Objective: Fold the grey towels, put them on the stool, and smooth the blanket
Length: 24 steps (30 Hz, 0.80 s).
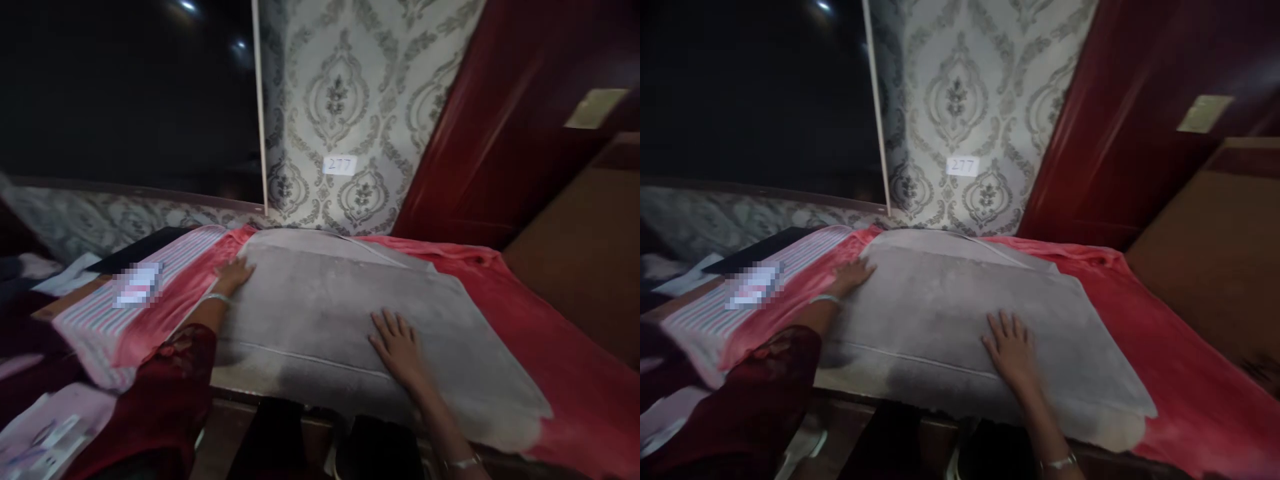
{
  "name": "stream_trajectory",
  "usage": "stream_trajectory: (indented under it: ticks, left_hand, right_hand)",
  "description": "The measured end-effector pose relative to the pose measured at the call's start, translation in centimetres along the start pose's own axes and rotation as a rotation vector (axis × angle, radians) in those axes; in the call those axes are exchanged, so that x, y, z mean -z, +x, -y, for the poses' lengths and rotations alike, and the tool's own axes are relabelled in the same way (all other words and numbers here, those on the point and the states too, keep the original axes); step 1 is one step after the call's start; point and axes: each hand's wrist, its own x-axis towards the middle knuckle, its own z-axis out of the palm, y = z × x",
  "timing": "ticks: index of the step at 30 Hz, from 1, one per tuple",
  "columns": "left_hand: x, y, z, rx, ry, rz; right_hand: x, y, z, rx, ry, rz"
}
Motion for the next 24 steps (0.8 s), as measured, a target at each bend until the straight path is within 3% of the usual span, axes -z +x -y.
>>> stream_trajectory:
  ticks: [3,5,9,12,15,18,21,24]
  left_hand:
    - [-0.2,0.3,-2.3,-0.02,0.095,-0.124]
    - [-0.9,-0.2,-5.3,-0.195,0.125,-0.161]
    - [-2.9,-2.8,-11.9,-0.626,0.149,-0.028]
    - [-4.2,-5.3,-15.2,-0.753,0.142,0.008]
    - [-5.2,-6.9,-16.3,-0.737,0.112,-0.058]
    - [-5.8,-7.6,-16.1,-0.729,0.107,-0.149]
    - [-6.1,-7.5,-15.7,-0.73,0.119,-0.166]
    - [-6.2,-7.2,-15.6,-0.725,0.118,-0.184]
  right_hand:
    - [1.5,0.0,0.7,-0.016,0.037,0.012]
    - [2.5,-0.1,0.8,-0.027,0.068,0.024]
    - [3.8,-0.2,0.5,-0.025,0.12,0.061]
    - [4.0,-0.4,0.3,-0.025,0.135,0.085]
    - [4.2,-0.6,0.2,-0.018,0.139,0.096]
    - [5.0,-0.1,0.1,-0.015,0.142,0.144]
    - [6.3,1.7,0.2,0.028,0.134,0.148]
    - [6.9,4.5,0.5,0.1,0.161,0.053]
